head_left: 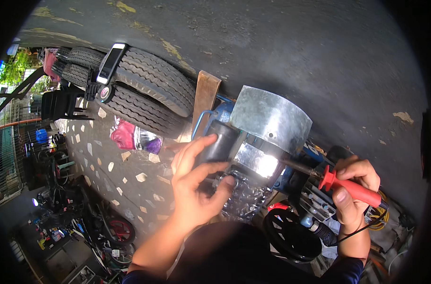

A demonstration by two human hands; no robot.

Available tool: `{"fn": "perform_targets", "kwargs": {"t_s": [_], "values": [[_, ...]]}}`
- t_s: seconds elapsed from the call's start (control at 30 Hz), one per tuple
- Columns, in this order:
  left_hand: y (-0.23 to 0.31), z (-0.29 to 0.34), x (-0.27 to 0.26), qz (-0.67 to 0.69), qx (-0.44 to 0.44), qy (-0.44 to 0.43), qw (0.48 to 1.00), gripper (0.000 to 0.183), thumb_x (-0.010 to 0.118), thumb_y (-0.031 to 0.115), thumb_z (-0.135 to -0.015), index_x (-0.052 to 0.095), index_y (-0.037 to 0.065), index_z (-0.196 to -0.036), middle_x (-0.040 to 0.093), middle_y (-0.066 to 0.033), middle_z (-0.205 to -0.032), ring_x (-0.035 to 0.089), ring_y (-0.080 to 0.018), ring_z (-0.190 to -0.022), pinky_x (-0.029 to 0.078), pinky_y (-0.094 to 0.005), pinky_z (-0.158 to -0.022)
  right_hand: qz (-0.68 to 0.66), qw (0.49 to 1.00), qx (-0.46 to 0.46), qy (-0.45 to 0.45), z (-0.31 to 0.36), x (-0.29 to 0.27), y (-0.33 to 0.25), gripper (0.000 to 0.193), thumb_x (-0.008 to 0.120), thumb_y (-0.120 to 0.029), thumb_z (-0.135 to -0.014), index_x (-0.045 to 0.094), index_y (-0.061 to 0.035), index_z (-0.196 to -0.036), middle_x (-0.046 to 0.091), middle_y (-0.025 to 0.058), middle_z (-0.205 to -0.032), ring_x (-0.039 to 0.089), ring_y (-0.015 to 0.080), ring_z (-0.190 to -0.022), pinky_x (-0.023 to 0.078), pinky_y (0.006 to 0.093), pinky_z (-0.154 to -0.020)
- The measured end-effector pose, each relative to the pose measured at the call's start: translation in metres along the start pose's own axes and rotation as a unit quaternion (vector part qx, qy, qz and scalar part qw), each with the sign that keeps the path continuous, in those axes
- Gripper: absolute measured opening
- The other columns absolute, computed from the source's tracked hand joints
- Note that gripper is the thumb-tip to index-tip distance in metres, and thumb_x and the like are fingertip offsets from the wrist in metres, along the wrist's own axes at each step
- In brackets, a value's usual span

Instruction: Repairing and soldering components on an electric motor of an air compressor.

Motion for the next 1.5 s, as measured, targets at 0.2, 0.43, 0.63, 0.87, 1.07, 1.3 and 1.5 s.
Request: {"fn": "perform_targets", "kwargs": {"t_s": [0.2, 0.43, 0.63, 0.87, 1.07, 1.3, 1.5], "values": [[-0.003, -0.001, -0.002, 0.061, -0.034, 0.000, 0.998, 0.018, 0.080, -0.001, -0.079, 0.083, 0.001, -0.097, 0.063, -0.0233, -0.151, 0.060, -0.0373, -0.142, 0.044, -0.0487, -0.120, 0.002, 0.999, -0.031, -0.029, -0.004, -0.001, -0.006, 0.033, 0.091, -0.020, -0.087, 0.071, -0.0029, -0.106, 0.074, 0.0110, -0.093, 0.068, 0.0200, -0.080, 0.054, 0.0326, -0.073], [-0.004, -0.002, 0.000, 0.029, -0.024, -0.003, 0.999, 0.017, 0.084, 0.002, -0.074, 0.083, 0.003, -0.091, 0.063, -0.0201, -0.150, 0.062, -0.0364, -0.136, 0.045, -0.0480, -0.116, 0.074, 0.985, -0.093, -0.128, -0.021, 0.026, -0.014, 0.031, 0.093, -0.004, -0.079, 0.075, -0.0035, -0.105, 0.079, 0.0112, -0.089, 0.078, 0.0203, -0.077, 0.059, 0.0316, -0.068], [-0.005, 0.001, 0.000, 0.021, 0.011, 0.009, 1.000, 0.018, 0.086, 0.006, -0.073, 0.084, 0.004, -0.092, 0.064, -0.0204, -0.151, 0.063, -0.0368, -0.135, 0.044, -0.0494, -0.117, 0.063, 0.978, -0.127, -0.151, -0.035, 0.040, -0.010, 0.024, 0.090, -0.002, -0.079, 0.075, -0.0038, -0.098, 0.078, 0.0106, -0.084, 0.076, 0.0189, -0.068, 0.058, 0.0297, -0.062], [-0.007, 0.002, 0.007, 0.009, 0.038, 0.050, 0.998, 0.023, 0.091, 0.011, -0.066, 0.082, 0.008, -0.088, 0.069, -0.0128, -0.144, 0.063, -0.0374, -0.134, 0.039, -0.0512, -0.114, 0.042, 0.983, -0.092, -0.154, -0.038, 0.041, -0.005, 0.021, 0.088, -0.002, -0.080, 0.075, -0.0029, -0.097, 0.078, 0.0106, -0.083, 0.076, 0.0183, -0.068, 0.058, 0.0287, -0.061], [-0.001, -0.001, 0.004, -0.001, 0.011, 0.028, 1.000, 0.021, 0.089, 0.009, -0.066, 0.083, 0.005, -0.086, 0.068, -0.0168, -0.144, 0.063, -0.0386, -0.132, 0.042, -0.0499, -0.115, 0.059, 0.976, -0.112, -0.176, -0.044, 0.043, -0.010, 0.021, 0.088, -0.002, -0.079, 0.075, -0.0020, -0.096, 0.077, 0.0112, -0.082, 0.076, 0.0188, -0.066, 0.058, 0.0287, -0.061], [-0.002, -0.002, 0.004, -0.004, 0.020, 0.033, 0.999, 0.022, 0.089, 0.010, -0.065, 0.082, 0.004, -0.085, 0.068, -0.0155, -0.142, 0.064, -0.0378, -0.129, 0.041, -0.0484, -0.113, 0.066, 0.976, -0.105, -0.179, -0.048, 0.045, -0.014, 0.019, 0.088, -0.002, -0.079, 0.075, -0.0020, -0.094, 0.076, 0.0105, -0.078, 0.076, 0.0191, -0.067, 0.058, 0.0292, -0.062], [-0.005, -0.002, 0.006, 0.011, 0.023, 0.045, 0.999, 0.022, 0.088, 0.010, -0.065, 0.081, 0.005, -0.084, 0.069, -0.0155, -0.141, 0.064, -0.0376, -0.129, 0.040, -0.0481, -0.113, 0.094, 0.972, -0.102, -0.189, -0.052, 0.047, -0.026, 0.019, 0.088, -0.002, -0.079, 0.075, -0.0029, -0.093, 0.076, 0.0104, -0.078, 0.076, 0.0200, -0.067, 0.059, 0.0303, -0.063]]}}
Point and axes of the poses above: each hand's wrist, its own z-axis away from the middle knuckle, its own x-axis out of the palm, y = z × x, the point moved 1 cm from there along -z, towards the middle knuckle
